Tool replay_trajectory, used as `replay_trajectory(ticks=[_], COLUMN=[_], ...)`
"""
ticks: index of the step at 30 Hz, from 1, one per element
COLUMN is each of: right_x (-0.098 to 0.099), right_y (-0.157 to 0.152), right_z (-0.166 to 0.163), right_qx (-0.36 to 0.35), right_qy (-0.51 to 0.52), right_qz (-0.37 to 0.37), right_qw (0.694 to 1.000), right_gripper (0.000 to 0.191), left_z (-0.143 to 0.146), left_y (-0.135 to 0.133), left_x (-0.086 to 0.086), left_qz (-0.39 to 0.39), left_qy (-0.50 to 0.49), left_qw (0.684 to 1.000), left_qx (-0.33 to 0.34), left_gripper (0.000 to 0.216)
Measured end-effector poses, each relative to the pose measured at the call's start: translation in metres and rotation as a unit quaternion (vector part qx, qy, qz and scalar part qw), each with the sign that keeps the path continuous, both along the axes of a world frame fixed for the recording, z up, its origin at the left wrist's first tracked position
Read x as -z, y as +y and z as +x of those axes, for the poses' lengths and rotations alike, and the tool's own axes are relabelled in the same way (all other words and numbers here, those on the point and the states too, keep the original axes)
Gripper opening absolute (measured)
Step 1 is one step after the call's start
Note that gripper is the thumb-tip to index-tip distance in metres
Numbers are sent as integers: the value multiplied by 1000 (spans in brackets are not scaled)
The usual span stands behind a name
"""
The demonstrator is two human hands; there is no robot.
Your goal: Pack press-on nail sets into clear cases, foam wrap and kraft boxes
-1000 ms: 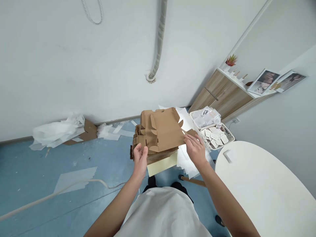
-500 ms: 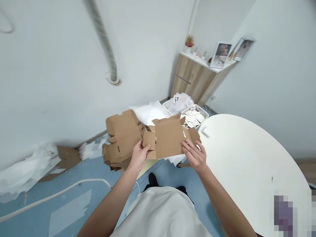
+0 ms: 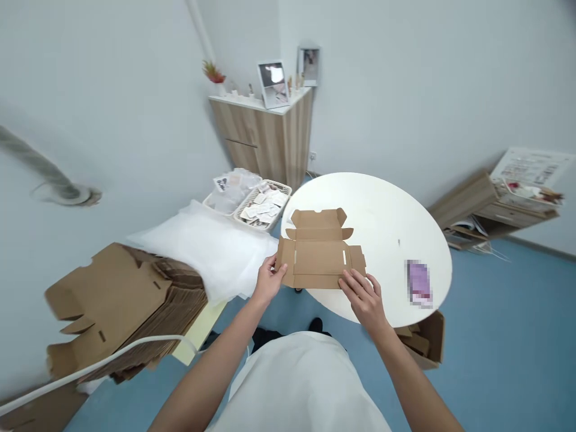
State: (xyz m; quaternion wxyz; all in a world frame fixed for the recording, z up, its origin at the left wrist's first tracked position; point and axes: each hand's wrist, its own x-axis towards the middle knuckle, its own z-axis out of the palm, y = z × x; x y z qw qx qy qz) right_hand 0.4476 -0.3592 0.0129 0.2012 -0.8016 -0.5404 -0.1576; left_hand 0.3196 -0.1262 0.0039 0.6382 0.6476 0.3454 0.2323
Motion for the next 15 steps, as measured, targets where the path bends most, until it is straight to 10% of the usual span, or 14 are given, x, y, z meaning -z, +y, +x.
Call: replay_trajectory(ticks=[9, 15], right_x=[47, 78], right_y=[-86, -96], right_z=[18, 19], right_qx=[30, 60], right_qy=[42, 102], right_qz=[-91, -90], right_qw=[995, 989], right_gripper=[44, 52], left_z=[79, 86], left_y=[-60, -68], left_x=[59, 73], left_qz=[94, 18], left_qy=[122, 158], left_qw=[984, 979], left_qx=[93, 130], left_gripper=[37, 40])
